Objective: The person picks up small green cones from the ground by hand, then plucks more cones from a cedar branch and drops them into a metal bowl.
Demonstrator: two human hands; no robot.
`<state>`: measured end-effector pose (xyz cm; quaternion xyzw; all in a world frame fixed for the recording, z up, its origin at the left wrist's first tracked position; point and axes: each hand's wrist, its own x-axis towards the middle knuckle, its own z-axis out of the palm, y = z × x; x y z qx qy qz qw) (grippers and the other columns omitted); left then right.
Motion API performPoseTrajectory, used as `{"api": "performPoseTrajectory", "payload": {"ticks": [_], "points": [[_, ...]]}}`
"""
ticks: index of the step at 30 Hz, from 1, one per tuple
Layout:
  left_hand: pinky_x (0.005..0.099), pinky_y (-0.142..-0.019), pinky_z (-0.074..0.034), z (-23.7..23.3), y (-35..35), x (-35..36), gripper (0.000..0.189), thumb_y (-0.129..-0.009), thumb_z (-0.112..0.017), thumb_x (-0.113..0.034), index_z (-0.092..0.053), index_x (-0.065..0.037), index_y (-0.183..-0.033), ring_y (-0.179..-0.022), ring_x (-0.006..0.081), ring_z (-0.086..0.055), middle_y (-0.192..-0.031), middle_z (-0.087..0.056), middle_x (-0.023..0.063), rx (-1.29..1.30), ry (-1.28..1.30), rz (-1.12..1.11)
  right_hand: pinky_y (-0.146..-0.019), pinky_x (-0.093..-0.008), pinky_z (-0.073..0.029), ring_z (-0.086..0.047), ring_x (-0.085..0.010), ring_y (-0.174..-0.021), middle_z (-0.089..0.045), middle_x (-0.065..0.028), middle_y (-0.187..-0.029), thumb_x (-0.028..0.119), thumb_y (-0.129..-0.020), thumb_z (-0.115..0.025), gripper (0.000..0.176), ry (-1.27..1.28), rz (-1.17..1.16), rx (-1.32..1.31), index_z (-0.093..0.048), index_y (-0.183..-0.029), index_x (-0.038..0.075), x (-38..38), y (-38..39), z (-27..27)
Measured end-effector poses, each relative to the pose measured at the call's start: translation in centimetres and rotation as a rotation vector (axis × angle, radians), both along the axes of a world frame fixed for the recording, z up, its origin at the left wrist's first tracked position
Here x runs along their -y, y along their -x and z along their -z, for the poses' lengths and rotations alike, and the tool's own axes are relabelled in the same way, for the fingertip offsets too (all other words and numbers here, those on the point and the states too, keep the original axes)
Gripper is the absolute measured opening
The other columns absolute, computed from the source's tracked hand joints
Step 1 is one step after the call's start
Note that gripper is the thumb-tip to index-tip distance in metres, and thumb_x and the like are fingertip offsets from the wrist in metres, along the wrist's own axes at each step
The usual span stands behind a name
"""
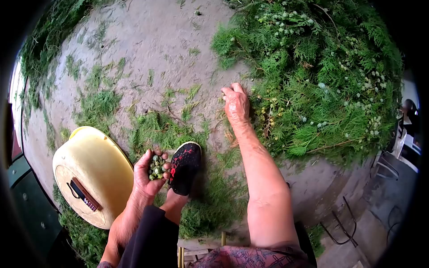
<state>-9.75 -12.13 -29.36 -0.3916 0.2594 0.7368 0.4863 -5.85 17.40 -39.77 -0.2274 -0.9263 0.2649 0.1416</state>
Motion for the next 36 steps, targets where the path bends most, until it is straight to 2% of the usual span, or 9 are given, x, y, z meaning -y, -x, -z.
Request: {"api": "performPoseTrajectory", "payload": {"ticks": [1, 4, 10, 11, 13, 15, 21, 31, 36], "points": [[0.0371, -0.052, -0.051, 0.1, 0.1, -0.2, 0.028, -0.086, -0.054, -0.033, -0.055, -0.006, -0.089, -0.071, 0.0257, -0.057, -0.089, -0.058, 0.0115, 0.000, -0.020, -0.007, -0.066, -0.0327, -0.049, -0.058, -0.0289, -0.075, -0.056, -0.0156, -0.087, -0.001, -0.074, -0.056, 0.015, 0.237, 0.063, -0.007, -0.063, -0.088, 0.001, 0.0, 0.0, -0.2], [0.0384, -0.055, -0.052, 0.0, 0.0, -0.9, 0.032, -0.087, -0.052, -0.036, -0.055, -0.005, -0.092, -0.071, 0.0246, -0.058, -0.089, -0.058, 0.0114, -0.022, -0.002, 0.018, -0.064, -0.0306, -0.047, -0.058, -0.0229, -0.072, -0.057, -0.0113, -0.080, -0.002, -0.072, -0.062, 0.014, 0.178, 0.162, 0.002, -0.060, -0.085, 0.000, 2.0, -0.2, -1.7], [0.0370, -0.054, -0.053, -1.0, -0.9, -2.8, 0.035, -0.087, -0.051, -0.039, -0.056, -0.005, -0.095, -0.072, 0.0227, -0.059, -0.087, -0.060, 0.0097, 0.006, -0.012, 0.141, -0.064, -0.0311, -0.049, -0.059, -0.0237, -0.076, -0.058, -0.0101, -0.088, -0.003, -0.074, -0.059, 0.018, 0.611, 0.054, -0.218, -0.058, -0.091, 0.004, 12.6, -3.6, -13.2], [0.0363, -0.052, -0.053, -1.5, -1.1, -3.2, 0.035, -0.086, -0.052, -0.040, -0.057, -0.006, -0.095, -0.073, 0.0224, -0.059, -0.087, -0.060, 0.0096, 0.026, -0.017, 0.168, -0.068, -0.0290, -0.050, -0.060, -0.0217, -0.081, -0.059, -0.0098, -0.090, -0.003, -0.075, -0.059, 0.017, 0.591, 0.033, -0.232, -0.060, -0.092, 0.003, 13.9, -4.2, -14.8], [0.0414, -0.071, -0.051, -4.7, -1.2, -5.1, 0.035, -0.084, -0.055, -0.039, -0.059, -0.007, -0.096, -0.083, 0.0245, -0.059, -0.090, -0.061, 0.0103, 0.078, 0.094, 0.201, -0.071, -0.0326, -0.049, -0.058, -0.0262, -0.083, -0.060, -0.0111, -0.093, 0.000, -0.071, -0.059, 0.024, 0.420, -0.090, -0.219, -0.062, -0.094, 0.004, 15.0, -5.4, -17.1], [0.0389, -0.080, -0.047, -5.5, -1.2, -4.7, 0.030, -0.084, -0.056, -0.035, -0.060, -0.006, -0.085, -0.084, 0.0253, -0.058, -0.086, -0.062, 0.0100, -0.038, 0.036, 0.245, -0.075, -0.0342, -0.048, -0.057, -0.0263, -0.085, -0.060, -0.0111, -0.095, 0.002, -0.068, -0.059, 0.028, 0.307, -0.106, -0.215, -0.062, -0.096, 0.003, 15.7, -6.1, -19.0], [0.0362, -0.078, -0.047, -10.7, -0.4, -6.1, 0.020, -0.086, -0.054, -0.023, -0.058, -0.003, -0.084, -0.082, 0.0234, -0.057, -0.083, -0.061, 0.0095, -0.155, -0.220, 0.264, -0.077, -0.0355, -0.047, -0.057, -0.0263, -0.086, -0.060, -0.0108, -0.101, 0.003, -0.069, -0.054, 0.029, 0.173, -0.033, -0.432, -0.061, -0.097, 0.001, 15.8, -7.0, -25.5], [0.0332, -0.074, -0.048, -26.8, -4.6, -7.6, 0.017, -0.086, -0.054, -0.019, -0.058, -0.003, -0.081, -0.077, 0.0214, -0.058, -0.078, -0.061, 0.0087, -0.445, -0.451, 0.151, -0.082, -0.0369, -0.043, -0.055, -0.0255, -0.091, -0.059, -0.0111, -0.102, 0.007, -0.069, -0.057, 0.030, -0.067, 0.127, -0.725, -0.062, -0.098, 0.001, 17.9, -10.3, -39.5], [0.0317, -0.079, -0.047, -28.4, -8.2, -4.2, 0.020, -0.088, -0.052, -0.022, -0.057, -0.003, -0.087, -0.085, 0.0204, -0.056, -0.087, -0.059, 0.0095, -0.334, -0.479, 0.079, -0.091, -0.0422, -0.039, -0.054, -0.0285, -0.099, -0.056, -0.0165, -0.105, 0.011, -0.071, -0.054, 0.032, -0.138, 0.054, -0.786, -0.059, -0.100, -0.002, 20.7, -13.6, -42.3]]}}
